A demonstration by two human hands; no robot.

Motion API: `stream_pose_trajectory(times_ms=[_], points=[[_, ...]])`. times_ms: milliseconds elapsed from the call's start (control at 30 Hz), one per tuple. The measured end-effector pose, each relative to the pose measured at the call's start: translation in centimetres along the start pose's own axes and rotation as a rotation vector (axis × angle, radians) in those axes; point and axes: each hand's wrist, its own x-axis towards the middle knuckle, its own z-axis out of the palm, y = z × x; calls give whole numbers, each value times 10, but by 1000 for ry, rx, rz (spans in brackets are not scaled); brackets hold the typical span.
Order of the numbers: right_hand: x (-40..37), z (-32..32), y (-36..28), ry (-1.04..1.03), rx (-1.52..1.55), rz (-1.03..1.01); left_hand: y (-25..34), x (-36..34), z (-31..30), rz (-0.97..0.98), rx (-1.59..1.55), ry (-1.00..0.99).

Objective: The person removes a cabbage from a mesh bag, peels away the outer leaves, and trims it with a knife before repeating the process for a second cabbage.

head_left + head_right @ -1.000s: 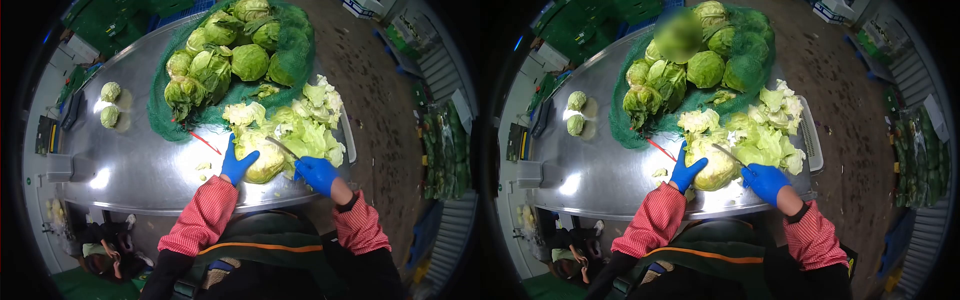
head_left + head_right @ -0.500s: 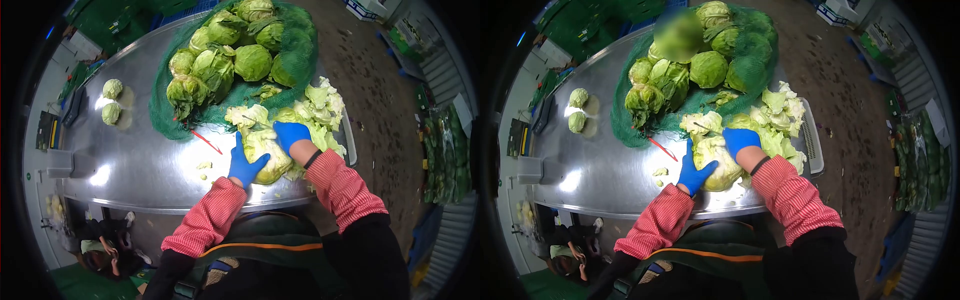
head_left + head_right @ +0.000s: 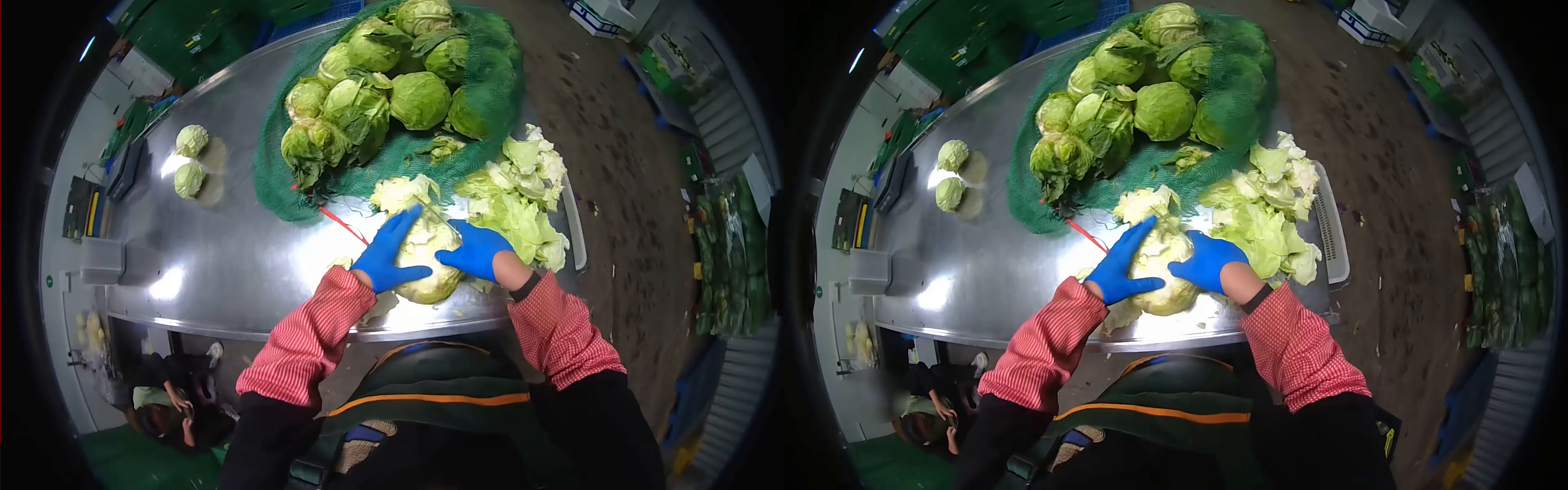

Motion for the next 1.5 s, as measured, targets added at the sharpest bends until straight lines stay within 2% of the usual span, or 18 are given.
stream_pose_trajectory(times_ms=[33, 133, 467, 567, 633, 700, 767, 800, 833, 900, 933, 1033, 1067, 1167, 1233, 1300, 1500], points=[[0, -2, 3, -14, 17, 18, 0, 5, 4, 14, -123, -72], [-7, -7, 10, 1, 54, 83, 8, 7, 11, -73, -114, -89], [8, 21, 43, 335, 127, 130, 17, -10, 34, -79, -101, 215], [30, 38, 101, 357, 180, 273, -13, -35, 50, -173, -372, 412], [36, 37, 96, 389, 163, 242, -13, -48, 64, -299, -548, 623], [44, 29, 72, 379, 115, 238, -13, -57, 76, -475, -627, 672], [53, 18, 61, 446, 134, 64, 27, -51, 56, -572, -935, 558], [58, 13, 57, 472, 156, -55, -9, -56, 54, -383, -317, 458], [59, 11, 53, 496, 181, -170, 30, -49, 27, -432, -37, 324], [49, 11, 28, 519, 56, -249, 46, -25, 2, -189, 353, 14], [43, 6, 19, 535, -12, -290, 45, -10, -3, 73, 439, -17], [15, 2, 14, 654, -113, -191, 23, 5, 6, 83, 134, -195], [0, 2, 17, 727, -153, -179, 18, 5, 9, 68, 145, -121], [-52, 14, 19, 470, -428, -62, 15, 6, 14, -292, 66, 2], [-67, 40, 22, 488, -341, -105, 24, 11, 18, -371, 99, 80], [-62, 49, 27, 525, -326, -60, 39, 16, 24, -442, 172, 103], [-36, 48, 40, 541, -226, 22, 26, 15, 50, -382, 206, 287]])
